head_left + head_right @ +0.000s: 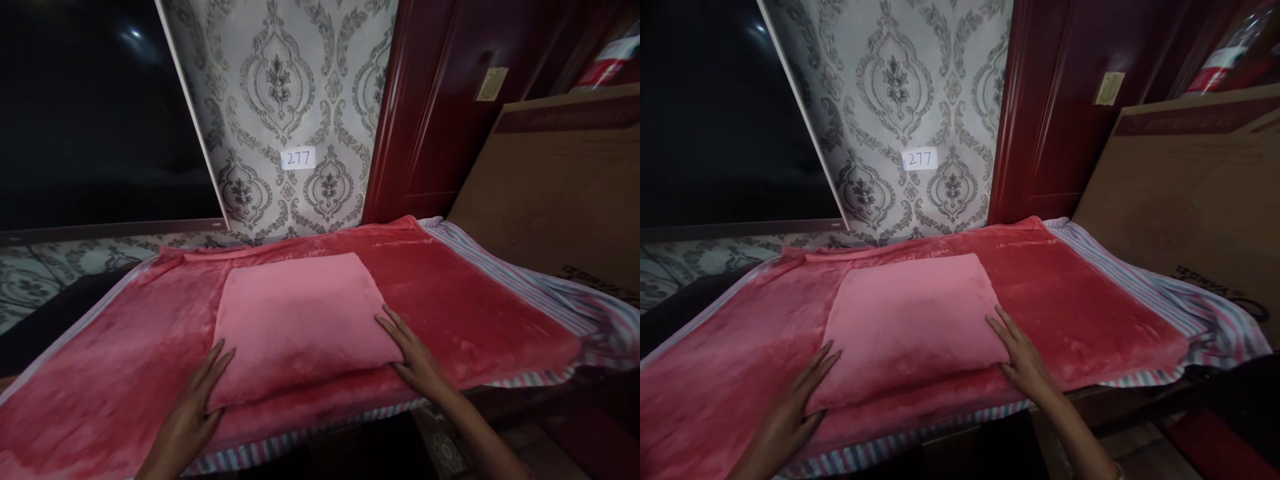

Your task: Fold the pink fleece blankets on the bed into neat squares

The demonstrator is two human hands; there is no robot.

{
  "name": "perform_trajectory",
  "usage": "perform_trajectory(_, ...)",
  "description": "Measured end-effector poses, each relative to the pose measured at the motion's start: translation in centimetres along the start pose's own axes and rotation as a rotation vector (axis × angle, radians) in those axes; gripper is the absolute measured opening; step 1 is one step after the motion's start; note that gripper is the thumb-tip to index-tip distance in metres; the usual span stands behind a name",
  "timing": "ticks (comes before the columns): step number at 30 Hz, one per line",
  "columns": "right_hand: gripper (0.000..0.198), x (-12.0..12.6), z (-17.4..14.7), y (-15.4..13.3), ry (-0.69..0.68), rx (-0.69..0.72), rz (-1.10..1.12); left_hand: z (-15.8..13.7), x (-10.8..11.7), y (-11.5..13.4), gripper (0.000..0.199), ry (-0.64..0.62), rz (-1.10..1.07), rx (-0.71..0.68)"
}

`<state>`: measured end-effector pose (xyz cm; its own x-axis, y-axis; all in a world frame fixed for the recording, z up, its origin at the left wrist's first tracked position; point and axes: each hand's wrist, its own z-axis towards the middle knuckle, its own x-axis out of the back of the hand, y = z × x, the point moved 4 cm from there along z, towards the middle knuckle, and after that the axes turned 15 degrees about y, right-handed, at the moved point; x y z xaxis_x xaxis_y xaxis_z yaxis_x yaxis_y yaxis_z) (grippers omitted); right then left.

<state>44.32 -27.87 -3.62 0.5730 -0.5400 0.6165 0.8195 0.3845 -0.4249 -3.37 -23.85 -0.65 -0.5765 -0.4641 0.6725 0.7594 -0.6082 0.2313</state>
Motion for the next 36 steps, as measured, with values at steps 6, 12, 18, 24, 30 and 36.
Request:
perform_trajectory(6, 0.083, 0.1, 0.0, 0.0, 0.067, 0.019, 0.004, 0.0, -0.2, -0.1, 0.072, 0.077, -0.001, -0.033)
perform_trajectory(12, 0.09, 0.2, 0.1, 0.2, 0.032, -0.005, 0.005, 0.5, 0.1, -0.3, 0.081, -0.027, -0.025, 0.042)
perform_trajectory(18, 0.089, 0.3, 0.5, 0.5, 0.081, -0.008, 0.051, 0.9, 0.4, -1.2, 0.095, -0.079, 0.001, 0.073)
perform_trajectory(24, 0.068, 0.6, 1.2, 0.9, 0.18, 0.002, 0.123, 1.0, 0.2, -1.7, 0.092, -0.039, -0.044, 0.061)
perform_trajectory(30, 0.064, 0.1, 1.9, 1.4, 0.179, -0.047, 0.118, 1.6, -0.2, -2.3, 0.069, 0.014, -0.12, 0.134)
perform_trajectory(36, 0.048, 0.4, 3.1, 0.7, 0.199, -0.033, 0.158, 2.3, -0.8, -2.6, 0.054, 0.066, -0.127, 0.165)
